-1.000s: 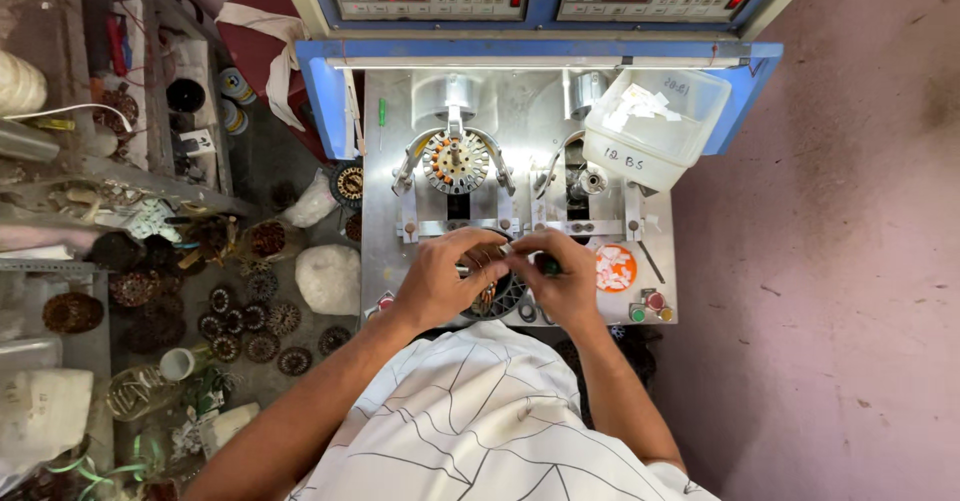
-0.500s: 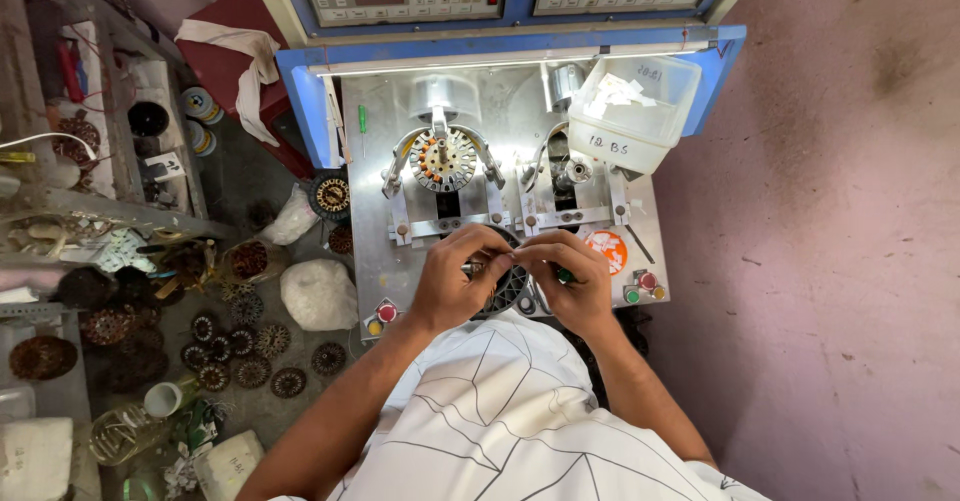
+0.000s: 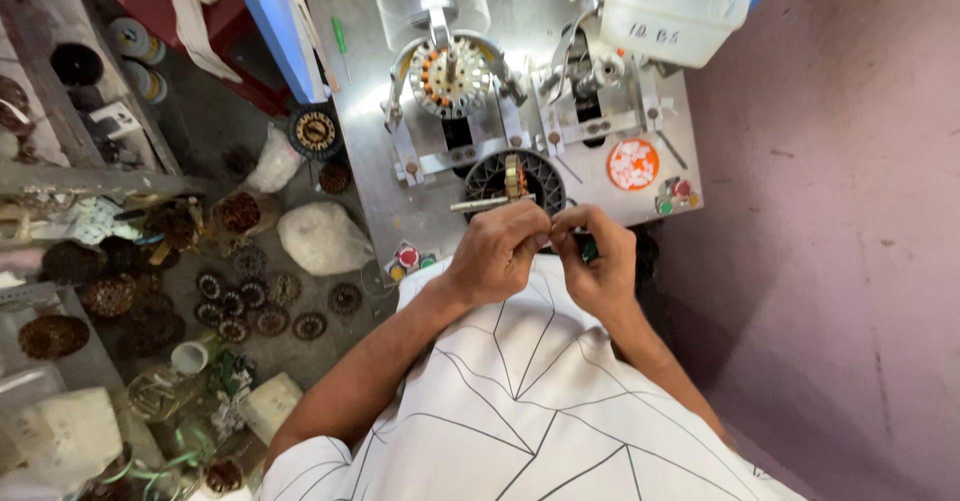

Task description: The person inserts small white components into slots on a cylindrical motor rotor and uses a green screwdriver to adjust or secure the parts. The person works at a bench with a motor winding machine and various motor components visible.

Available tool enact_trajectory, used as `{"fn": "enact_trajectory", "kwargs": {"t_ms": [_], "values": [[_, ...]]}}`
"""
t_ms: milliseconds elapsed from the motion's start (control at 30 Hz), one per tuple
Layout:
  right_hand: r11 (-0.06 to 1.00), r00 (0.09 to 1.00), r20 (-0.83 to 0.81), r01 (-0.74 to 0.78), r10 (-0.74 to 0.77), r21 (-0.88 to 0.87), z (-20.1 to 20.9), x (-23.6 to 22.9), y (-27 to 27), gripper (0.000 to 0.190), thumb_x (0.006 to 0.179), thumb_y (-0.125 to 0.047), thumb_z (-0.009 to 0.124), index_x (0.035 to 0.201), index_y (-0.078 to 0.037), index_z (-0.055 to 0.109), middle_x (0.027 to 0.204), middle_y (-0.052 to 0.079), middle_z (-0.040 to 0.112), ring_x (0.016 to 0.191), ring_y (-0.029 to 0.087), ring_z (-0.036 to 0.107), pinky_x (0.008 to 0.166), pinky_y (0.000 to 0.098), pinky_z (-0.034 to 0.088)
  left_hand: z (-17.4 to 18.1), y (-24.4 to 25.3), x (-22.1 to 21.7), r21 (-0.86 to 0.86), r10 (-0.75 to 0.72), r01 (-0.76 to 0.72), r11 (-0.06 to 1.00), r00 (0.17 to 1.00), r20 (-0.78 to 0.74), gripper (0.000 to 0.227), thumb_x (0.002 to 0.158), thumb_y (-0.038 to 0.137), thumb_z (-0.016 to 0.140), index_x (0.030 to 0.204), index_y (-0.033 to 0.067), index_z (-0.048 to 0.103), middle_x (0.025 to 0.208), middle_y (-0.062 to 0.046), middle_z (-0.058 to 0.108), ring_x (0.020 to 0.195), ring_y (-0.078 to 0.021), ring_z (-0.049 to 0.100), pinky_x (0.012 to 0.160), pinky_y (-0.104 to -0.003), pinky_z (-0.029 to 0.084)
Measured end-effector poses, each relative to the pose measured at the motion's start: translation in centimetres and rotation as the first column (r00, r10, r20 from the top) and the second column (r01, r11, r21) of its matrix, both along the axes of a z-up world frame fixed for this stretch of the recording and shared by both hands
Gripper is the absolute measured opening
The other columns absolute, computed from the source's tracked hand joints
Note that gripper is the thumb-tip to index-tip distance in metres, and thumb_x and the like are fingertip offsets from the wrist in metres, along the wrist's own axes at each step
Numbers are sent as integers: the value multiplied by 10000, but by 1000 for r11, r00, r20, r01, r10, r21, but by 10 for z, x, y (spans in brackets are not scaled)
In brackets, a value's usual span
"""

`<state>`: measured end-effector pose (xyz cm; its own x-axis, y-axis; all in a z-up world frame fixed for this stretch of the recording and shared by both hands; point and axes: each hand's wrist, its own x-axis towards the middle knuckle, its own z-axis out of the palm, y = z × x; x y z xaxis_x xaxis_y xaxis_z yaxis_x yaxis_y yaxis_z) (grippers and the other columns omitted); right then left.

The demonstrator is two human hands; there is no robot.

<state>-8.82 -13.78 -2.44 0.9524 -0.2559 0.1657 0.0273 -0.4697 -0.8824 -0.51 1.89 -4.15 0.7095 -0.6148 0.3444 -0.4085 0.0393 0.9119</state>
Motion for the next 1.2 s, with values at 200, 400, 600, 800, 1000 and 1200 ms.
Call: {"fn": "enact_trajectory", "kwargs": {"t_ms": [200,400,600,800,1000,1200], "values": [[993,991,-77,114,-112,26,-15,15,10,156,959,63,731,1082,-11,668,925,69,739,812,98,722,703,220,553,-26,11,12,-23,280,-284,959,954,-108,177,858,12,724,1012,46,643,1008,-94,660,934,-246,627,814,-373,518],[986,992,-76,84,-96,-146,-21,31,12,182,928,60,787,1064,-10,689,980,81,720,835,121,721,684,230,555,-64,12,46,-243,8,-131,961,894,-448,471,787,-67,612,1247,30,634,1445,-105,575,1412,-261,484,1255,-364,346],[963,990,-90,82,-108,-255,-23,38,17,180,911,81,796,1035,-20,712,964,72,703,725,102,646,604,245,479,-90,18,69,-258,-268,173,951,875,-402,573,811,-157,626,1352,31,640,1558,-115,550,1564,-280,327,1335,-387,265],[961,985,-94,120,-148,-251,-30,41,20,200,915,92,811,1040,-22,705,985,71,704,674,83,606,568,238,458,-103,19,84,-301,-364,261,917,856,-366,462,904,-141,739,1318,47,660,1447,-81,605,1494,-275,455,1287,-377,369],[929,994,-49,72,-96,-362,-33,44,20,238,883,104,828,1032,-38,709,973,70,704,693,118,612,558,240,470,-103,18,87,-271,-340,255,928,878,-337,438,893,-104,801,1286,47,680,1405,-81,633,1446,-280,511,1251,-389,430],[900,998,-70,-32,2,-436,-31,52,12,242,864,79,824,1032,-57,715,974,63,697,814,178,694,651,265,548,-101,19,86,-260,-316,235,937,887,-337,396,930,-87,778,1287,56,683,1404,-88,653,1444,-282,519,1244,-394,446]]}}
